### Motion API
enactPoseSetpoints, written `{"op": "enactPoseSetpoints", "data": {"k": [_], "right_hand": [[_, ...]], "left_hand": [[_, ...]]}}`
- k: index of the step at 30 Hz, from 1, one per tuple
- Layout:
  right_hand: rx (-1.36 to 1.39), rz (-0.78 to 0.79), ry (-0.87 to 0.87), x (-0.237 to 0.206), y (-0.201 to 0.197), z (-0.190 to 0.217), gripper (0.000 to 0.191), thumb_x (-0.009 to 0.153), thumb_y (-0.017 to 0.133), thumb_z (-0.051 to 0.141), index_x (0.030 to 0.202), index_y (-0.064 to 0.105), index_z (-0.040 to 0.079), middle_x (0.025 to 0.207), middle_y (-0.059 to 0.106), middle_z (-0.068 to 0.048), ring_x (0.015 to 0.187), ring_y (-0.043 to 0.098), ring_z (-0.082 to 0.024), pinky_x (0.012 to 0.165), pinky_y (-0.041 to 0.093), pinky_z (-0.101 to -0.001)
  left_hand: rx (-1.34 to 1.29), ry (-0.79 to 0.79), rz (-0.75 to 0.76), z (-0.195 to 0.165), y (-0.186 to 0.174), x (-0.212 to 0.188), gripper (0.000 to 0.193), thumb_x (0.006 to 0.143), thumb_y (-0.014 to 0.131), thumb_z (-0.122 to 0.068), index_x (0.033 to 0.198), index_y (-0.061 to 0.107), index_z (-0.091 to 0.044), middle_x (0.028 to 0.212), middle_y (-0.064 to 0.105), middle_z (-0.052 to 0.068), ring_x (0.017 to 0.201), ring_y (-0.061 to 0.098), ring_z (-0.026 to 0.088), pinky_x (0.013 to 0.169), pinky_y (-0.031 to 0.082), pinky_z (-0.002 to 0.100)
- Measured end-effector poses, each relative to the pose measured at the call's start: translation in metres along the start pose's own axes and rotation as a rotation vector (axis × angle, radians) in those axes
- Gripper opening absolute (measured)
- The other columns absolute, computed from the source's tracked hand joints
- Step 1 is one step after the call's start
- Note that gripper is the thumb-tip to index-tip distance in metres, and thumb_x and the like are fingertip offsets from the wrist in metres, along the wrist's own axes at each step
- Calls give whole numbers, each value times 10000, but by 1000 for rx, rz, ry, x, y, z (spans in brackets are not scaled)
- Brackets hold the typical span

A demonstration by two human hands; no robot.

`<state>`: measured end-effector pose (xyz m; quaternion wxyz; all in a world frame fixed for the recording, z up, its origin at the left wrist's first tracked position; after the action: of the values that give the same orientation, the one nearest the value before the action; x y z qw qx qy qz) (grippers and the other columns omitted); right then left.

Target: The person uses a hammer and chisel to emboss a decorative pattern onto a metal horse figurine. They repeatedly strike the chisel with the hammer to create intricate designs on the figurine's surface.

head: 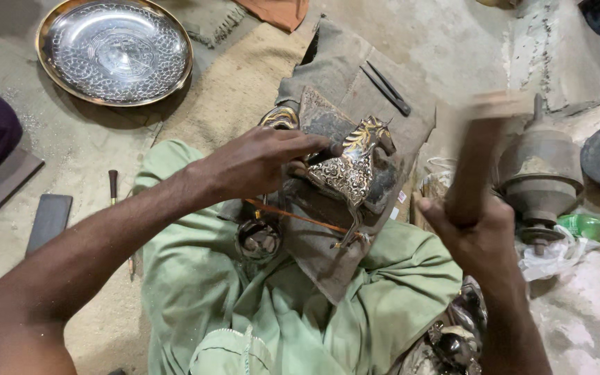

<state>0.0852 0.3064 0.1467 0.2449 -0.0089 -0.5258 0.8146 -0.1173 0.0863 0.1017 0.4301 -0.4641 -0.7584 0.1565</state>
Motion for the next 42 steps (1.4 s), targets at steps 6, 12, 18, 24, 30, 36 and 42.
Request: {"op": "enactPoseSetpoints", "data": {"k": [6, 12, 18, 24, 30, 36, 42], "right_hand": [[-6, -58, 77, -7, -4, 9, 374, 903, 838, 371, 937, 650, 50, 681, 665, -73, 586, 647, -203, 573, 530, -355], [-206, -20, 109, -27, -4, 7, 450, 779, 896, 358, 1020, 699, 33, 737, 672, -99, 632, 660, -186, 604, 511, -363], [190, -77, 152, -53, 1, -22, 541, 780, 883, 281, 1161, 585, 40, 853, 674, -88, 760, 619, -134, 656, 515, -311], [-22, -172, -42, -74, -10, -28, 666, 828, 850, 232, 1358, 488, 51, 894, 650, -110, 767, 615, -159, 671, 508, -321], [132, -296, -165, -76, -24, -19, 525, 979, 800, 180, 1357, 436, 156, 956, 694, -70, 701, 663, -180, 646, 530, -321], [-121, -311, -240, -75, -36, 3, 645, 862, 773, 108, 1413, 439, 84, 1032, 672, -192, 868, 699, -304, 728, 550, -437], [-94, -248, -185, -75, -29, -3, 650, 862, 785, 140, 1436, 481, 118, 1008, 678, -165, 819, 696, -293, 727, 550, -427]], "left_hand": [[-41, 3, 4, 7, 2, -7, 526, 894, 678, 25, 1388, 554, -109, 1174, 722, 134, 991, 716, 367, 794, 582, 482], [-470, -149, -176, 24, 1, -15, 461, 974, 697, -39, 1405, 545, -93, 1047, 757, 73, 974, 782, 245, 941, 610, 379], [-345, -254, -14, 10, 43, 13, 538, 884, 771, -133, 1380, 563, -154, 952, 795, 63, 837, 794, 215, 766, 617, 380], [-83, 128, 27, -29, 50, 27, 541, 929, 756, -123, 1430, 563, -189, 1146, 734, 144, 899, 738, 334, 741, 591, 443], [53, 94, 85, -23, 57, 20, 595, 945, 735, -75, 1494, 531, -179, 1135, 717, 125, 890, 729, 347, 764, 589, 467], [-7, 109, 120, -25, 63, 25, 737, 766, 862, -227, 1418, 531, -128, 1087, 713, 123, 863, 740, 288, 739, 609, 418], [7, 189, 42, -29, 53, 25, 632, 829, 815, -163, 1418, 586, -137, 1138, 739, 120, 915, 745, 302, 770, 605, 433]]}}
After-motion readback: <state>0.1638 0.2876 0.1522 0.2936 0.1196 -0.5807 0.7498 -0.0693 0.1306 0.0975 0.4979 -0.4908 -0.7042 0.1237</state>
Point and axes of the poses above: each hand's wrist, its own x-axis towards the middle knuckle, its own y-axis out of the palm, z = x × y, the point moved 8 cm from there along x, towards the middle knuckle
